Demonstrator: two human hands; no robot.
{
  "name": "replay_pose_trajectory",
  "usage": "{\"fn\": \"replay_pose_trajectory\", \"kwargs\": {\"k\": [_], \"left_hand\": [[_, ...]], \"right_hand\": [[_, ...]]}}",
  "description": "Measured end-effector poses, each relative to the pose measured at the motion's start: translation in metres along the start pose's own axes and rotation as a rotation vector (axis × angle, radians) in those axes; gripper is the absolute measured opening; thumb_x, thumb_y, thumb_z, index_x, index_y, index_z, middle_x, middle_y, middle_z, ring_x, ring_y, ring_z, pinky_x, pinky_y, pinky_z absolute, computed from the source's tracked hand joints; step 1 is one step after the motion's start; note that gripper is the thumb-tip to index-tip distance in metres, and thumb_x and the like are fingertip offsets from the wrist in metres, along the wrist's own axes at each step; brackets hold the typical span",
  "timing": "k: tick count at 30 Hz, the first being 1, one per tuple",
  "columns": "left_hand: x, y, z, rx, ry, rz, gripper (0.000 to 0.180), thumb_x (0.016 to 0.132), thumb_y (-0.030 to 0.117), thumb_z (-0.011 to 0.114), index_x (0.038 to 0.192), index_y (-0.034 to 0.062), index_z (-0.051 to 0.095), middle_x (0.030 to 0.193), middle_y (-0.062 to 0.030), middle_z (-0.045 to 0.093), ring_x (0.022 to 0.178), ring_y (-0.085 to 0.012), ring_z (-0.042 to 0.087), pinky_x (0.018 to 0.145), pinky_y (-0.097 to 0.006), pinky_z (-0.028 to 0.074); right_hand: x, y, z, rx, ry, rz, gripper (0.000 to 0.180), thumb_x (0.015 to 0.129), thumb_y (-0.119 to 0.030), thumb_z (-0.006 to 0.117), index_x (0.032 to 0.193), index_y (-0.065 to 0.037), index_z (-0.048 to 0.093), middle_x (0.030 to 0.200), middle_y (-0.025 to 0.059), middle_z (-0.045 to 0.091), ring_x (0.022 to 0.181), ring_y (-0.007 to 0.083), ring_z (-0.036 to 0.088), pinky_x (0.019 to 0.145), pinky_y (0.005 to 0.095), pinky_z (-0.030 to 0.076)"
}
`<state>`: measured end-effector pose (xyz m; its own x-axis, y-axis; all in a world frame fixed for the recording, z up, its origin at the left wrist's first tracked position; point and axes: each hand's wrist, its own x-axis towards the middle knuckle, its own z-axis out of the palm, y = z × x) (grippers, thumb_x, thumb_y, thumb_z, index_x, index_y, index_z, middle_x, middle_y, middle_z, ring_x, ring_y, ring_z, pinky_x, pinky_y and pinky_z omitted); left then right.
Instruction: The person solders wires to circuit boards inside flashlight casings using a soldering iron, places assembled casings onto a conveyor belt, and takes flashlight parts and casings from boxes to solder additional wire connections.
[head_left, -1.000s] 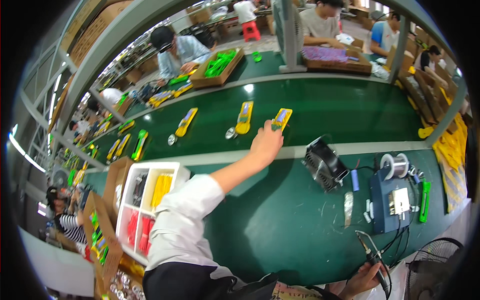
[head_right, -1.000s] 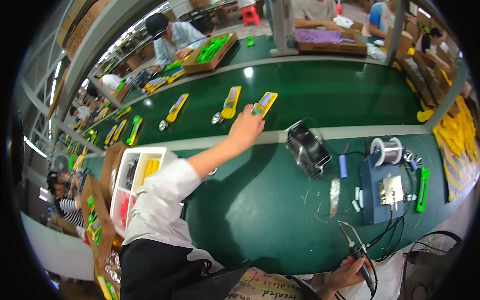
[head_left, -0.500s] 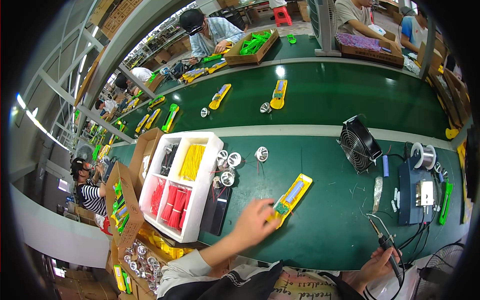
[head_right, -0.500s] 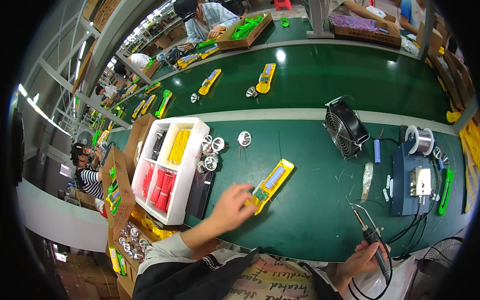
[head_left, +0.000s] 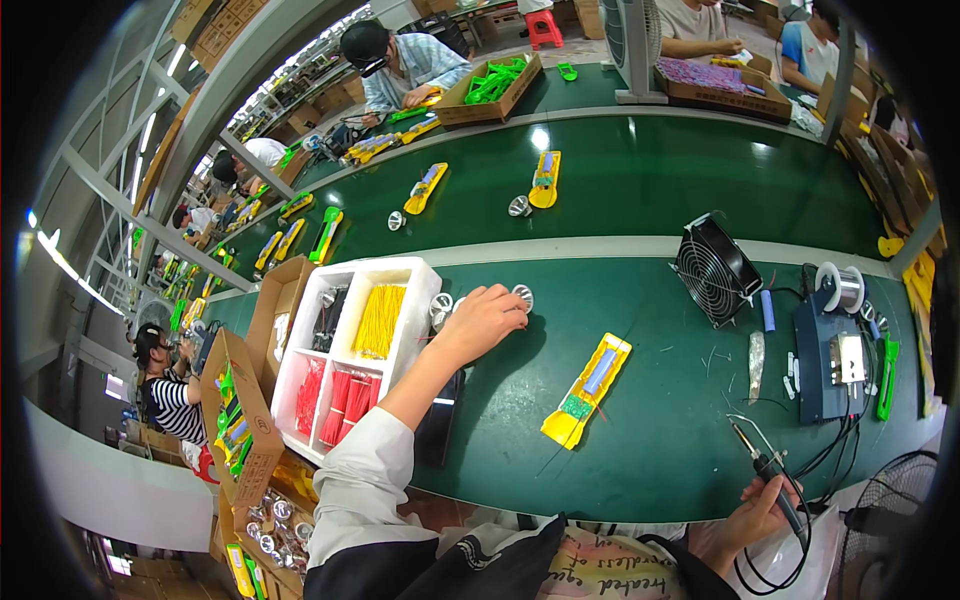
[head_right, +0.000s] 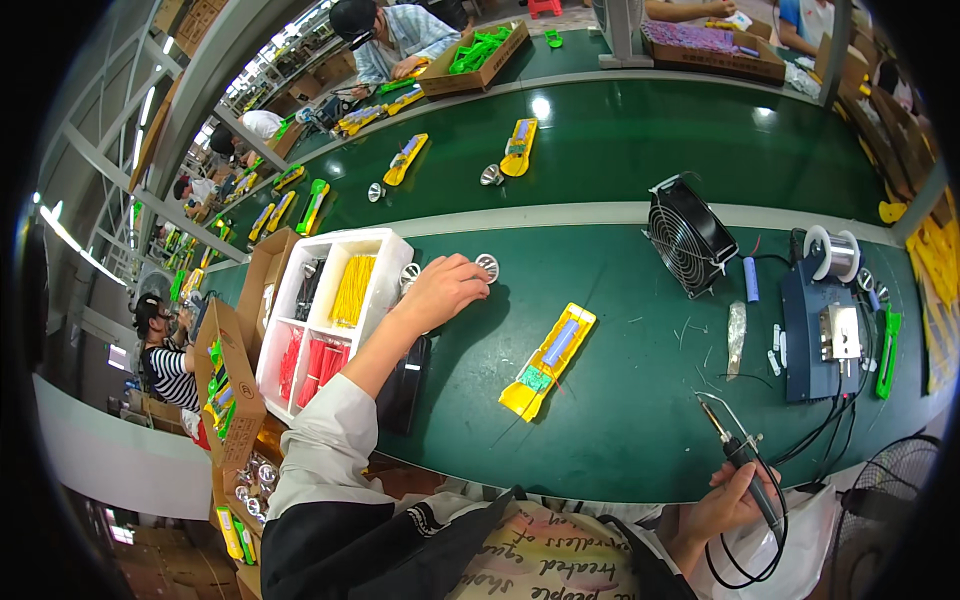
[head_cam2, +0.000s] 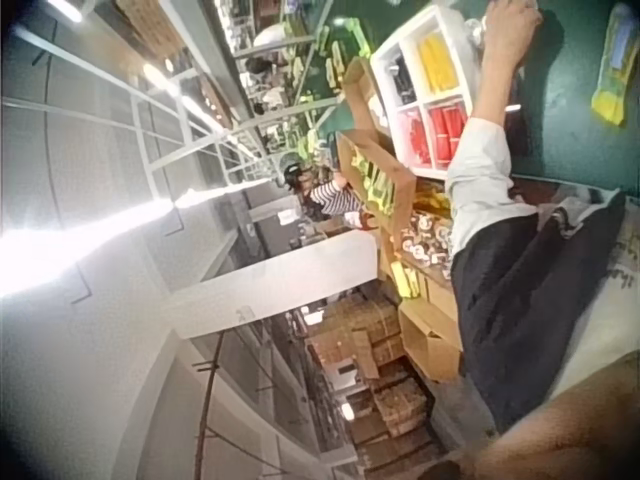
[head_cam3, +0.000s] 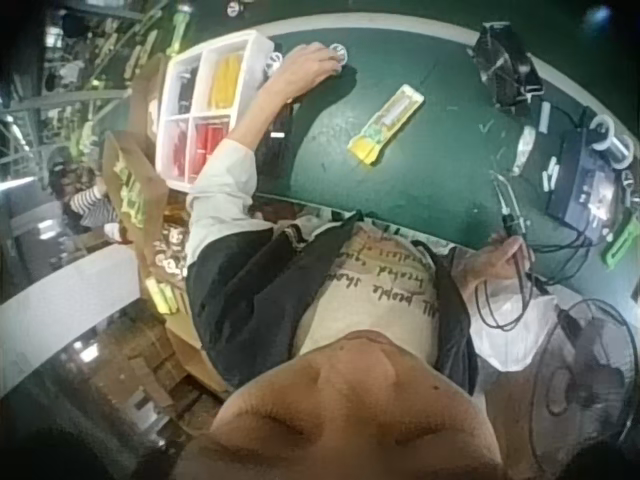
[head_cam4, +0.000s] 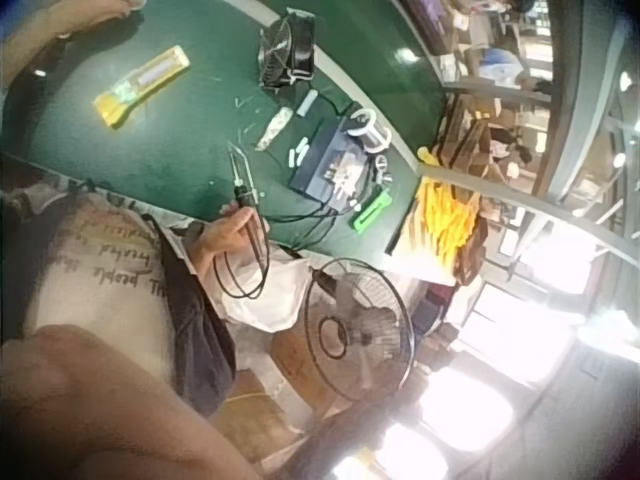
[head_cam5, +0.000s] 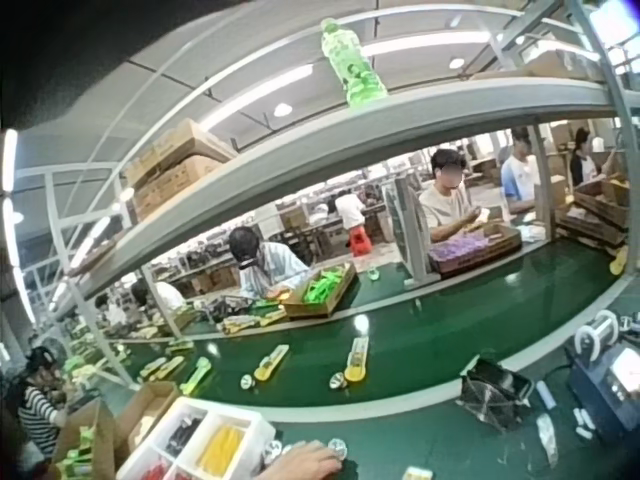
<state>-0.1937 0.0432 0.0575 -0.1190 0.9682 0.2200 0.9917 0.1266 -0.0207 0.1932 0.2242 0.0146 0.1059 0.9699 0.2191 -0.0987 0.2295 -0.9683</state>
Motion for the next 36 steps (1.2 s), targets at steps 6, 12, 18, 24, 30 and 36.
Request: {"fn": "replay_pose_trajectory", "kwargs": {"k": [6,12,18,24,30,36], "left_hand": [[-0.017,0.067,-0.027,-0.14,-0.012,-0.261,0.006,0.071,0.009,0.062,0.076,0.0077,0.061,0.075,-0.0029,0.059,0.08,-0.0225,0.052,0.072,-0.035,0.04],[-0.064,0.156,0.003,-0.462,0.261,-0.678,0.008,0.072,0.009,0.064,0.079,0.0057,0.062,0.077,-0.006,0.06,0.079,-0.0243,0.052,0.071,-0.035,0.038],[-0.063,0.184,0.034,-0.674,0.563,-0.923,0.007,0.072,0.006,0.064,0.078,0.0037,0.06,0.076,-0.0074,0.059,0.077,-0.0245,0.052,0.08,-0.037,0.039],[-0.057,0.185,0.036,-0.657,0.549,-0.891,0.006,0.075,0.01,0.062,0.079,0.006,0.06,0.078,-0.0046,0.059,0.078,-0.0215,0.053,0.087,-0.04,0.032],[-0.051,0.184,0.032,-0.603,0.56,-0.938,0.006,0.071,0.008,0.064,0.075,0.0054,0.061,0.07,-0.0036,0.058,0.07,-0.0204,0.052,0.081,-0.037,0.035],[-0.048,0.177,0.03,-0.645,0.549,-0.949,0.007,0.064,0.005,0.066,0.068,0.0076,0.061,0.062,0.0005,0.056,0.066,-0.0182,0.051,0.073,-0.032,0.035]], "right_hand": [[-0.001,-0.007,0.015,0.01,-0.048,0.052,0.011,0.085,-0.011,0.05,0.088,-0.001,0.047,0.061,0.005,0.052,0.046,0.0066,0.045,0.041,0.0167,0.035],[-0.003,0.003,0.025,0.016,-0.139,-0.024,0.011,0.083,-0.012,0.053,0.086,-0.004,0.046,0.059,0.0034,0.05,0.044,0.0047,0.043,0.039,0.0155,0.033],[-0.006,0.0,0.029,0.026,-0.243,-0.055,0.009,0.084,-0.01,0.05,0.087,-0.003,0.044,0.062,0.0041,0.051,0.045,0.0052,0.043,0.04,0.0157,0.033],[-0.016,-0.001,0.039,0.086,-0.253,0.0,0.01,0.086,-0.011,0.046,0.09,-0.003,0.043,0.062,0.0038,0.049,0.049,0.0058,0.044,0.045,0.0156,0.035],[-0.038,-0.018,0.055,0.074,-0.203,-0.04,0.022,0.082,-0.02,0.051,0.087,0.0,0.04,0.063,0.0067,0.047,0.045,0.0087,0.044,0.042,0.0176,0.037],[-0.067,-0.016,0.058,-0.01,-0.401,-0.151,0.029,0.082,-0.024,0.052,0.087,0.001,0.038,0.061,0.0077,0.044,0.036,0.0122,0.043,0.034,0.0205,0.035]]}}
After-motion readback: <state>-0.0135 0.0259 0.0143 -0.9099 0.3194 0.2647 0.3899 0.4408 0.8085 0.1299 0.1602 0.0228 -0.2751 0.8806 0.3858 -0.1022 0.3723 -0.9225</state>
